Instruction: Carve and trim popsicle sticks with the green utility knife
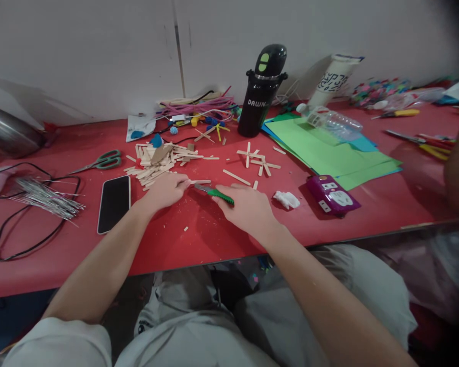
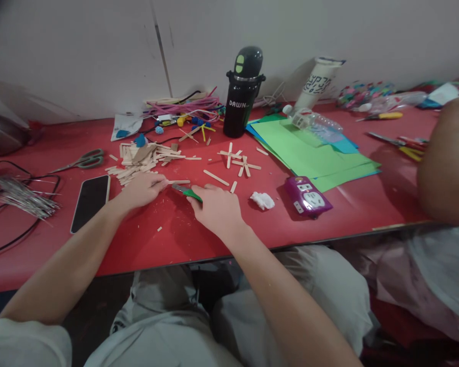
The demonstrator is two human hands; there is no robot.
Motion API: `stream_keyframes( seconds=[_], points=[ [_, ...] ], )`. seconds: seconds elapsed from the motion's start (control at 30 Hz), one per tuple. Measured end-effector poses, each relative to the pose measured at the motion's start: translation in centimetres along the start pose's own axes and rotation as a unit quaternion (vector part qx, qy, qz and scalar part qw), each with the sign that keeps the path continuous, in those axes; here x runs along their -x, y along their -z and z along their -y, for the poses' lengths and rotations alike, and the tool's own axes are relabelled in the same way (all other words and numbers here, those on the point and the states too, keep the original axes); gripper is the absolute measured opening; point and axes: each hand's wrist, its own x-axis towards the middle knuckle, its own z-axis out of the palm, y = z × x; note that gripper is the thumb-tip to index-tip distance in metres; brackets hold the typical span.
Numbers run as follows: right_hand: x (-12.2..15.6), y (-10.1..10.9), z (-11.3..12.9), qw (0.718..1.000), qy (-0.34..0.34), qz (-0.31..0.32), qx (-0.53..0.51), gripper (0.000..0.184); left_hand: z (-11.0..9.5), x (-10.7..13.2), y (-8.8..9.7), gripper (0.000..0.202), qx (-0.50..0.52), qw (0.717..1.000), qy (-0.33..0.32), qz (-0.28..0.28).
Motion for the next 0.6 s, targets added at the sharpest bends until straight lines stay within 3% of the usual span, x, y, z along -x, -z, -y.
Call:
stream_keyframes(
  seconds=[0.33, 0.6],
  points=[
    [0.24, 0.41, 0.65, 0.999, -0.016, 0.016, 0.039, 0.033, -0.51, 0.24, 0.08, 0.035, 0.006, 1.0, -0.011, -0.01],
    [0.42, -0.03, 1.01, 0.998, -0.013, 0.009, 0.063, 0.034, -0.41, 0.26, -0.14, 0.036, 0.047, 0.999, -0.01, 0.013]
  ],
)
